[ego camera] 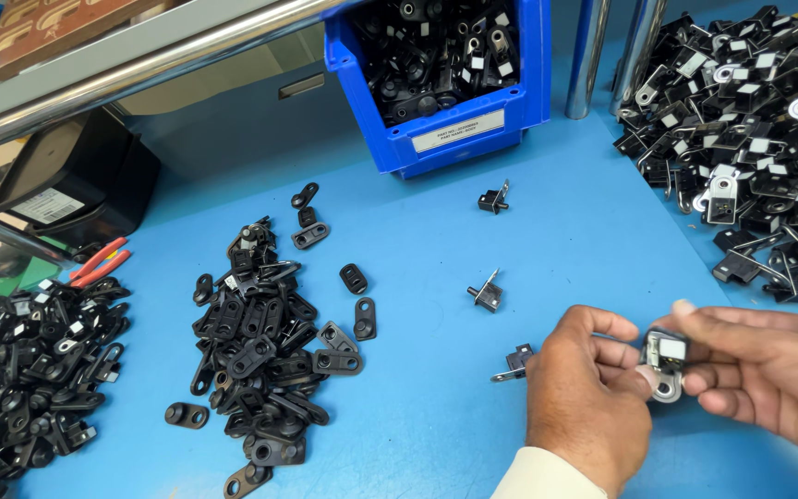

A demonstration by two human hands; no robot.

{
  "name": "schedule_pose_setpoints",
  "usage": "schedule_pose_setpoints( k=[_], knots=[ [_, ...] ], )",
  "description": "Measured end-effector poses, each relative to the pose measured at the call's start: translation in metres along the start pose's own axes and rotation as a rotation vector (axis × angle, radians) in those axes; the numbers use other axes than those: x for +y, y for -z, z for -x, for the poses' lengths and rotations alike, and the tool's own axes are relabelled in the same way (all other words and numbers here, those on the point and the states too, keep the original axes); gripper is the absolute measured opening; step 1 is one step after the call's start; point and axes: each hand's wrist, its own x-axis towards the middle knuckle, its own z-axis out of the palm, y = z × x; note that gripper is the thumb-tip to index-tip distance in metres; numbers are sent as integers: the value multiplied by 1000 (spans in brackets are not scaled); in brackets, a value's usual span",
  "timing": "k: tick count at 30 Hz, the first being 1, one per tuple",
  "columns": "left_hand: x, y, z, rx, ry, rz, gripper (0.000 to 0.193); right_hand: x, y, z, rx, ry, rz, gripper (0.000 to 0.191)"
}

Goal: The person sits at a blue workbench assembling small black plastic hinge parts. They pick up a plastic bracket, insert a metal pin into it by hand, press the pieces together, and place the finished assembly into a blue bin, repeating this cycle with parts taken from piles on the bench.

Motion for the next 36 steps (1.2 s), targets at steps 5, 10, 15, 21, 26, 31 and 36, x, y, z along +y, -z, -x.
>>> schedule_pose_setpoints(
  k=[5,10,15,21,26,31,36],
  knots=[
    [8,0,-2,-7,177,66,38,30,-8,17,257,308,-9,43],
    [14,-3,-2,1,-18,-102,34,40,-14,14,294,499,196,35],
    [15,-5,-3,-49,-10,-102,27,34,-19,20,353,404,310,29],
    [11,-8,-4,-52,56,-152,22,32,-26,28,327,369,448,34],
    [7,-11,-3,-30,96,-219,21,26,-26,32,303,266,630,36],
    [10,-20,-2,-2,110,-260,37,19,-25,38,315,297,705,38],
    [16,-31,4,3,57,-342,46,8,-20,41,298,270,866,34]
  ],
)
